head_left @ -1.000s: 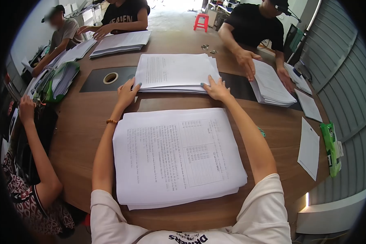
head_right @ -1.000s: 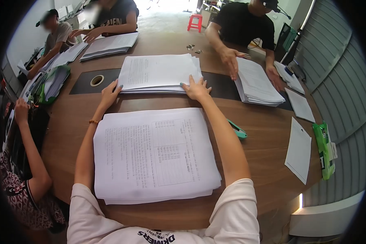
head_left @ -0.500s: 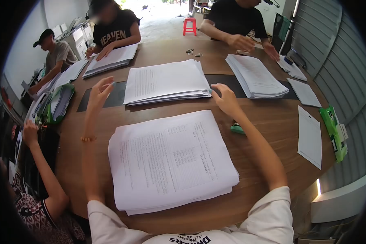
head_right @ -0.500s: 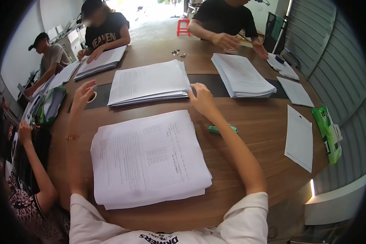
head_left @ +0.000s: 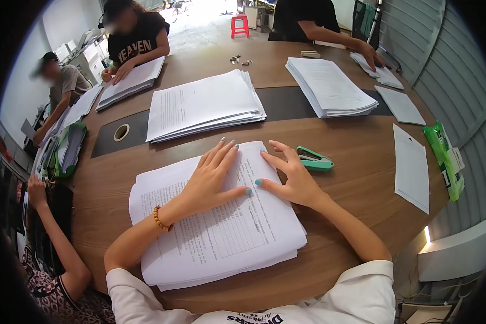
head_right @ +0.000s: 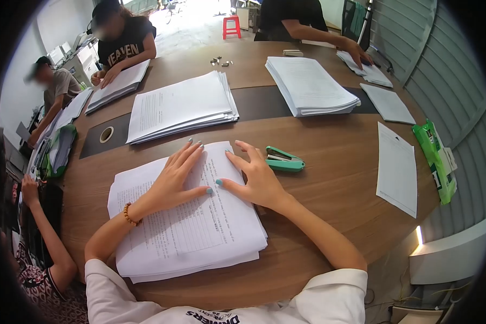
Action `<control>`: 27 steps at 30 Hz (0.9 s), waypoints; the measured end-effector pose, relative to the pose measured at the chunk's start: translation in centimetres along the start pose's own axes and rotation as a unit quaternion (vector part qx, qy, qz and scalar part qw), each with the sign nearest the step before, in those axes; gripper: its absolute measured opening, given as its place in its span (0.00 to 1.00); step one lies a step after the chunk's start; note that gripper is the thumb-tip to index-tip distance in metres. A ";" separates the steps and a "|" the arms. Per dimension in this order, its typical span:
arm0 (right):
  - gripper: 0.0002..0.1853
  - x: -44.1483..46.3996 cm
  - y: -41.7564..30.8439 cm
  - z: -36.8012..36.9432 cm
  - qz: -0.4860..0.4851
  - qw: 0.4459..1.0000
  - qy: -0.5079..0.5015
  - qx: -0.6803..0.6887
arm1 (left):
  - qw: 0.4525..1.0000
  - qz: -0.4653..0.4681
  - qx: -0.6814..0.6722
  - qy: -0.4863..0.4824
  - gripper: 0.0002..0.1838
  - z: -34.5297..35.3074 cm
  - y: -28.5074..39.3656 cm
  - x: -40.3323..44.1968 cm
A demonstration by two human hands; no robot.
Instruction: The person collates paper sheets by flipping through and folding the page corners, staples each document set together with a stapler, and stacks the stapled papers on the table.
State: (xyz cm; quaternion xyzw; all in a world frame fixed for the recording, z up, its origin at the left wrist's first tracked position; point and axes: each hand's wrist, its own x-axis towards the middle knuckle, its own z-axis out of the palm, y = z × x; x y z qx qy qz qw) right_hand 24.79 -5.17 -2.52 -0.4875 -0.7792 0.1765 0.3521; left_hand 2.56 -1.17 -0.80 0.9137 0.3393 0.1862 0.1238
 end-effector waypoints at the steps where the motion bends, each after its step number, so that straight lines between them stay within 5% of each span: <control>1: 0.29 0.0 0.0 0.2 -0.005 1.000 0.004 -0.001 | 1.000 -0.001 0.001 -0.003 0.44 0.0 -0.1 0.0; 10: 0.24 0.0 -0.8 0.1 -0.037 0.999 0.028 0.003 | 1.000 -0.002 -0.014 0.006 0.45 -0.3 0.3 0.0; 15: 0.23 0.1 -1.8 -0.1 -0.073 0.995 0.044 -0.044 | 0.954 -0.061 -0.282 0.086 0.21 -1.3 0.8 0.3; 17: 0.19 0.4 -1.4 -0.2 -0.033 0.978 0.094 0.183 | 0.953 -0.046 -0.286 0.090 0.17 -1.5 -0.2 0.2; 20: 0.17 1.0 0.0 -0.4 0.079 0.947 0.133 0.283 | 0.945 -0.037 -0.310 0.096 0.11 -1.6 -0.1 0.2; 21: 0.15 1.0 0.2 -0.7 0.052 0.978 0.114 0.169 | 0.958 -0.014 -0.269 0.095 0.12 -1.5 0.0 0.2; 27: 0.16 0.8 0.2 0.2 0.082 0.987 0.059 0.124 | 0.969 -0.023 -0.234 0.081 0.13 -1.5 0.2 0.2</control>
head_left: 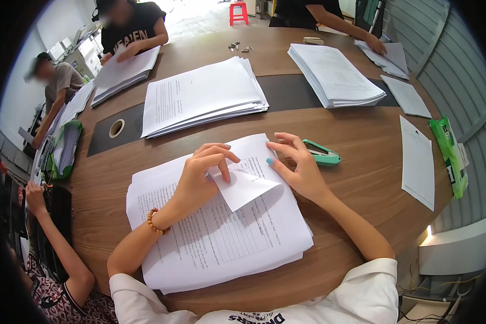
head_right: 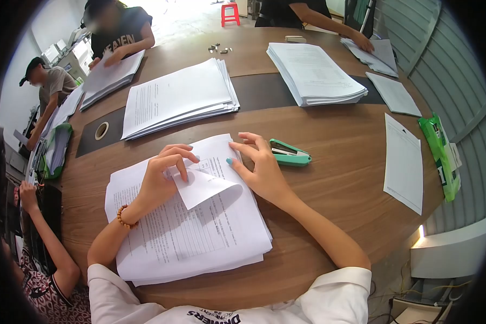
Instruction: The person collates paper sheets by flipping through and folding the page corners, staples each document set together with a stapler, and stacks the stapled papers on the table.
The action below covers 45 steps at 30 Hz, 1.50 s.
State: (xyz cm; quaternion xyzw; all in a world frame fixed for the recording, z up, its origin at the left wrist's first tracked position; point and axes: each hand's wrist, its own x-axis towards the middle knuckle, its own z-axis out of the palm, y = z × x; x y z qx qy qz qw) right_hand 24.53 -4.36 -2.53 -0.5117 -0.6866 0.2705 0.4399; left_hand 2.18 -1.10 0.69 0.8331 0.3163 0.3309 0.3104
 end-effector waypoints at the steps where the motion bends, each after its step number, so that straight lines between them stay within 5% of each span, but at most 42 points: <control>1: 0.16 0.0 0.1 0.1 0.001 1.000 0.000 0.000 | 1.000 0.005 0.002 0.000 0.13 0.0 -0.1 0.0; 13: 0.14 0.0 -0.2 0.4 -0.021 0.999 0.035 -0.005 | 1.000 -0.005 -0.003 0.001 0.12 -0.1 0.1 -0.1; 19: 0.08 0.5 -0.9 0.5 0.152 0.963 0.014 0.221 | 0.999 -0.004 -0.011 0.044 0.11 0.3 0.0 0.0; 21: 0.06 0.5 -1.5 0.1 -0.028 0.994 0.018 0.102 | 0.999 -0.002 -0.014 0.042 0.11 0.1 0.1 0.0; 24: 0.06 1.1 -2.9 -1.1 -0.064 0.969 -0.032 0.238 | 0.995 -0.094 0.001 0.041 0.11 0.1 0.0 -0.1; 27: 0.09 2.0 -1.9 -1.5 -0.002 0.981 0.013 0.192 | 0.995 -0.065 -0.051 0.060 0.12 0.2 0.0 -0.1; 31: 0.12 1.9 0.4 -0.8 -0.031 0.999 -0.009 -0.024 | 1.000 0.023 -0.008 0.016 0.10 -0.1 0.1 -0.1; 34: 0.13 2.0 0.7 -0.5 -0.040 0.997 -0.014 -0.060 | 0.999 0.027 0.022 -0.003 0.09 -0.1 -0.3 -0.2; 45: 0.15 1.3 -0.2 0.5 0.085 0.993 -0.001 0.082 | 0.999 0.027 0.028 0.007 0.11 -0.1 -0.2 -0.2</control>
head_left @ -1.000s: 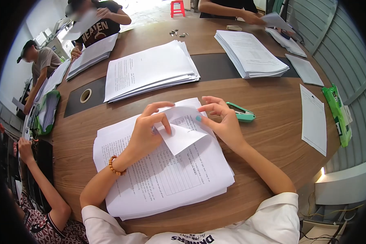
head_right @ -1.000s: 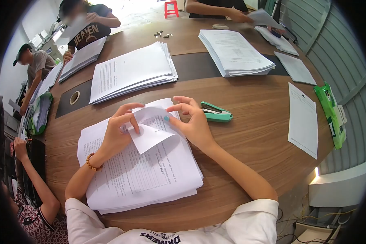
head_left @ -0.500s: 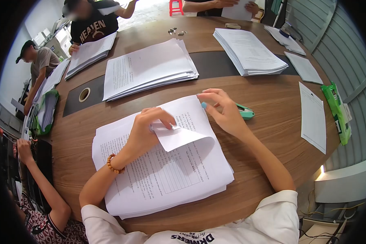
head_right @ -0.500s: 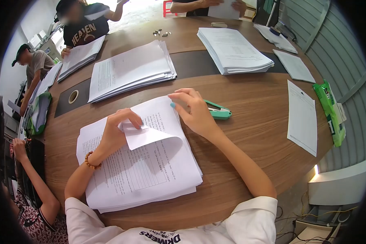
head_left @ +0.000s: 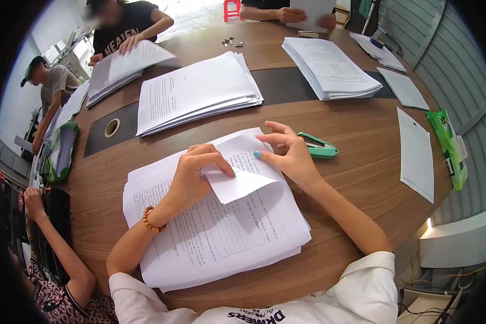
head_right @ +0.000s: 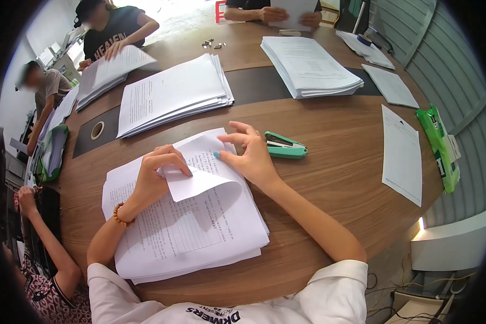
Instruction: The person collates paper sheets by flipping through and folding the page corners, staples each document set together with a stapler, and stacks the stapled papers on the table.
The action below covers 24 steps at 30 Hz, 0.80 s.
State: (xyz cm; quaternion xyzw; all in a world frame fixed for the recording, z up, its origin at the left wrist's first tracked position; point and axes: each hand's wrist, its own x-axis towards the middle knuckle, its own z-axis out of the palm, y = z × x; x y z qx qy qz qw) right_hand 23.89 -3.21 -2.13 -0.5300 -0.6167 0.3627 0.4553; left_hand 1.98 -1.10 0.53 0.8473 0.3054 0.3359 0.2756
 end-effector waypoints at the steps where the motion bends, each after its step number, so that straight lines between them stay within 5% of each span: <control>1: 0.15 0.0 -0.2 0.1 0.014 1.000 0.003 0.028 | 1.000 -0.005 0.000 -0.006 0.11 0.0 0.0 0.0; 4: 0.15 0.1 -0.4 0.6 0.108 0.968 -0.021 0.223 | 1.000 -0.007 -0.013 0.002 0.11 0.0 0.2 -0.1; 8: 0.14 -0.2 -1.1 0.5 0.150 0.960 -0.038 0.232 | 0.996 0.044 0.045 0.067 0.11 0.1 0.8 0.2; 10: 0.11 -0.6 -1.3 0.3 0.022 0.996 -0.025 0.081 | 0.998 0.012 0.010 0.057 0.11 0.1 0.7 0.2; 14: 0.10 0.5 -1.5 -1.3 -0.047 0.970 -0.083 0.225 | 1.000 -0.009 0.020 0.001 0.14 -0.3 -0.5 -0.3; 16: 0.13 1.0 -1.5 -1.9 -0.013 0.987 0.014 0.161 | 0.999 -0.023 0.018 0.025 0.15 -0.1 -0.3 -0.4; 20: 0.13 1.3 1.1 -1.9 -0.105 0.986 0.019 -0.128 | 0.995 -0.060 -0.074 0.043 0.19 0.0 0.1 -0.2; 24: 0.13 1.3 1.6 -0.9 -0.142 0.976 0.019 -0.165 | 0.999 -0.034 -0.029 0.017 0.18 -0.1 -0.1 -0.2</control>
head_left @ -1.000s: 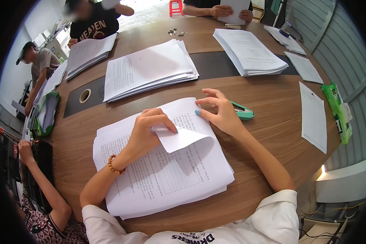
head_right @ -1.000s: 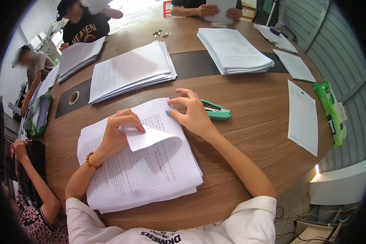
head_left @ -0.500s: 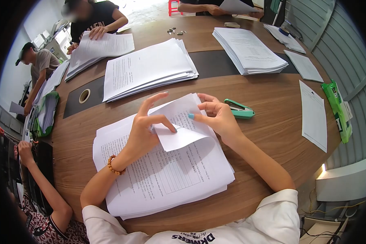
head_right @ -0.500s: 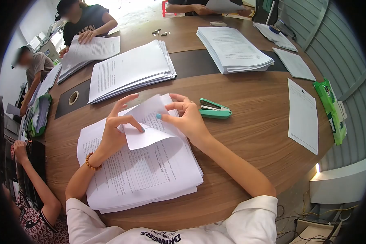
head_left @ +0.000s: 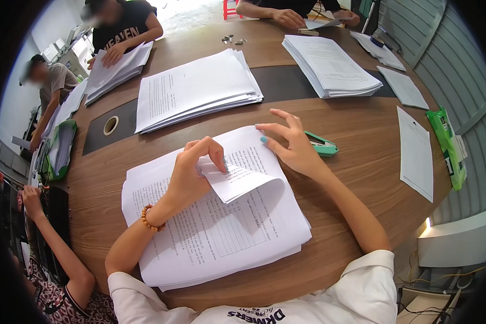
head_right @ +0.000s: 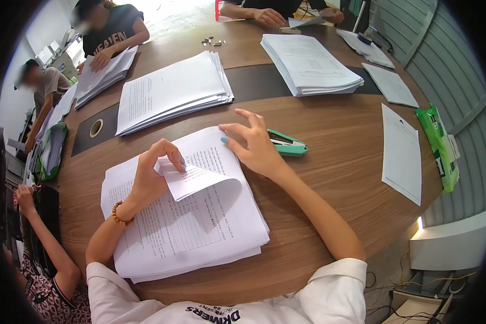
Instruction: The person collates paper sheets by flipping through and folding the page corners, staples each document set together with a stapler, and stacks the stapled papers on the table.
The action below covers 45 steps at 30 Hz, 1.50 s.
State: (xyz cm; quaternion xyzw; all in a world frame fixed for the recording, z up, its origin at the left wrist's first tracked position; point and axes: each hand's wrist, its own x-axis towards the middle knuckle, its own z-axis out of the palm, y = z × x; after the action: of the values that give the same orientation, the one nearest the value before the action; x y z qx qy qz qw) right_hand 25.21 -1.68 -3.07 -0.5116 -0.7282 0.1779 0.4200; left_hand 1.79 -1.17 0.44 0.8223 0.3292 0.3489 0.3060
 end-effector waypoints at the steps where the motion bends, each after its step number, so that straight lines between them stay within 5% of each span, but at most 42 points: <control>1: 0.13 0.0 0.0 0.1 -0.008 1.000 -0.006 -0.013 | 1.000 0.009 0.012 -0.003 0.18 -0.1 0.0 0.0; 12: 0.03 1.0 -1.3 0.3 0.014 0.995 0.070 0.063 | 1.000 0.016 0.024 -0.003 0.15 -0.1 0.4 0.0; 27: 0.05 1.7 -3.8 -0.2 -0.212 0.947 0.162 -0.181 | 1.000 0.003 0.023 0.012 0.14 0.1 0.7 0.1; 29: 0.05 1.5 -4.1 0.0 -0.129 0.984 0.119 -0.041 | 0.988 0.099 0.086 0.075 0.14 0.1 0.8 0.1; 33: 0.06 1.6 -6.3 -1.8 0.013 0.980 -0.004 0.200 | 0.977 0.131 0.119 0.120 0.13 -0.2 1.0 0.4; 35: 0.08 1.9 -6.5 -3.0 0.110 0.855 -0.155 0.483 | 0.993 0.093 0.073 0.003 0.15 -0.5 -0.9 -0.2; 36: 0.08 2.2 -6.2 -2.8 0.111 0.854 -0.156 0.483 | 0.993 0.092 0.073 0.003 0.15 -0.5 -0.7 -0.3; 38: 0.13 2.8 -4.4 -1.7 0.080 0.939 -0.043 0.333 | 0.998 -0.032 0.008 0.048 0.19 -0.2 0.1 -0.5; 40: 0.10 2.5 -1.8 -0.8 0.080 0.965 -0.043 0.245 | 0.997 -0.008 -0.051 0.055 0.20 0.2 0.5 -0.3; 42: 0.10 2.1 -0.5 -0.2 0.012 0.999 -0.033 -0.010 | 0.992 0.017 -0.109 0.060 0.21 0.2 0.6 -0.1; 45: 0.10 1.7 -0.1 0.0 -0.036 0.998 -0.023 -0.050 | 0.999 0.045 -0.004 0.016 0.21 -0.1 0.4 -0.1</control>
State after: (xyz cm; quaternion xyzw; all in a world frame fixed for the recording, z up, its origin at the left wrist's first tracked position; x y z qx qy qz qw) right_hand 24.96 -0.21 -2.33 -0.5011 -0.7637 0.1376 0.3831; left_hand 1.85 -1.46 0.78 0.8294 0.2949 0.3771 0.2879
